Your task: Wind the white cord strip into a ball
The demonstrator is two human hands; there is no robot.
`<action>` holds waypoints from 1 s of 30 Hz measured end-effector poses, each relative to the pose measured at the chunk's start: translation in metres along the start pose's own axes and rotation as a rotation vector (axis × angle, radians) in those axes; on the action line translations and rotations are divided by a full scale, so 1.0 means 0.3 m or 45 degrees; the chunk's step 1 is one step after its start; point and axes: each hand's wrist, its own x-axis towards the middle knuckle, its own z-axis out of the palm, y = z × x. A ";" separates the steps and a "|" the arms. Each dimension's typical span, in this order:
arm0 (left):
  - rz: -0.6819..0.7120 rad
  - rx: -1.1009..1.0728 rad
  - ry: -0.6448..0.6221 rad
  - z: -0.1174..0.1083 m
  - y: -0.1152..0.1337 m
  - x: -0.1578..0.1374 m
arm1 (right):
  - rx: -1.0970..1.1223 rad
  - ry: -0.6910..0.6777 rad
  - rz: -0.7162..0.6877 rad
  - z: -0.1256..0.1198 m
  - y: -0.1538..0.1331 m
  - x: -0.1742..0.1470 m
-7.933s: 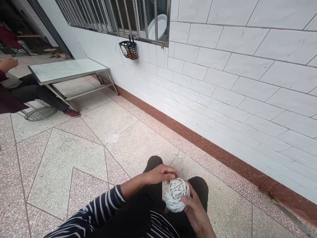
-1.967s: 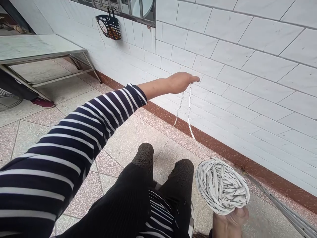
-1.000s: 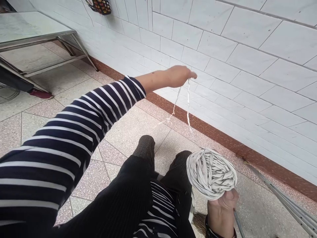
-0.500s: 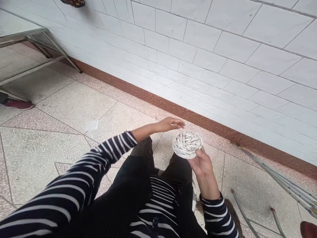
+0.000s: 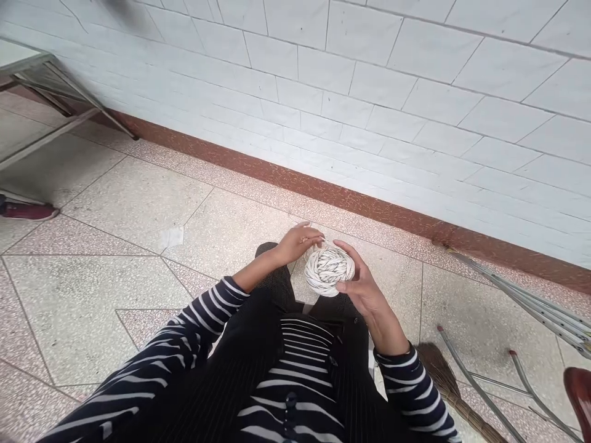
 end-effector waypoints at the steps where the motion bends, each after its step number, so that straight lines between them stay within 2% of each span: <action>1: 0.016 0.107 0.019 -0.015 -0.006 0.003 | -0.026 -0.005 0.005 0.000 -0.002 -0.005; 5: 0.053 0.410 0.112 -0.055 -0.029 0.023 | -0.193 -0.011 0.014 0.010 -0.014 -0.019; 9: 0.060 0.461 0.130 -0.052 -0.050 0.036 | -0.253 -0.081 -0.041 0.025 -0.040 -0.029; 12: 0.001 0.425 0.076 -0.050 -0.077 0.035 | -0.255 -0.103 -0.062 0.013 -0.067 -0.040; 16: -0.210 0.338 -0.067 -0.055 -0.130 0.041 | -0.197 -0.127 -0.062 -0.008 -0.108 -0.060; 22: -0.356 -0.072 -0.126 0.000 -0.163 0.025 | -0.228 -0.023 -0.214 0.004 -0.173 -0.022; 27: -0.477 -0.584 -0.297 0.083 -0.104 -0.074 | -0.281 0.216 -0.438 -0.026 -0.163 0.140; 30: -0.524 -0.871 -0.404 0.102 -0.057 -0.144 | -0.598 0.419 -0.591 -0.072 -0.105 0.246</action>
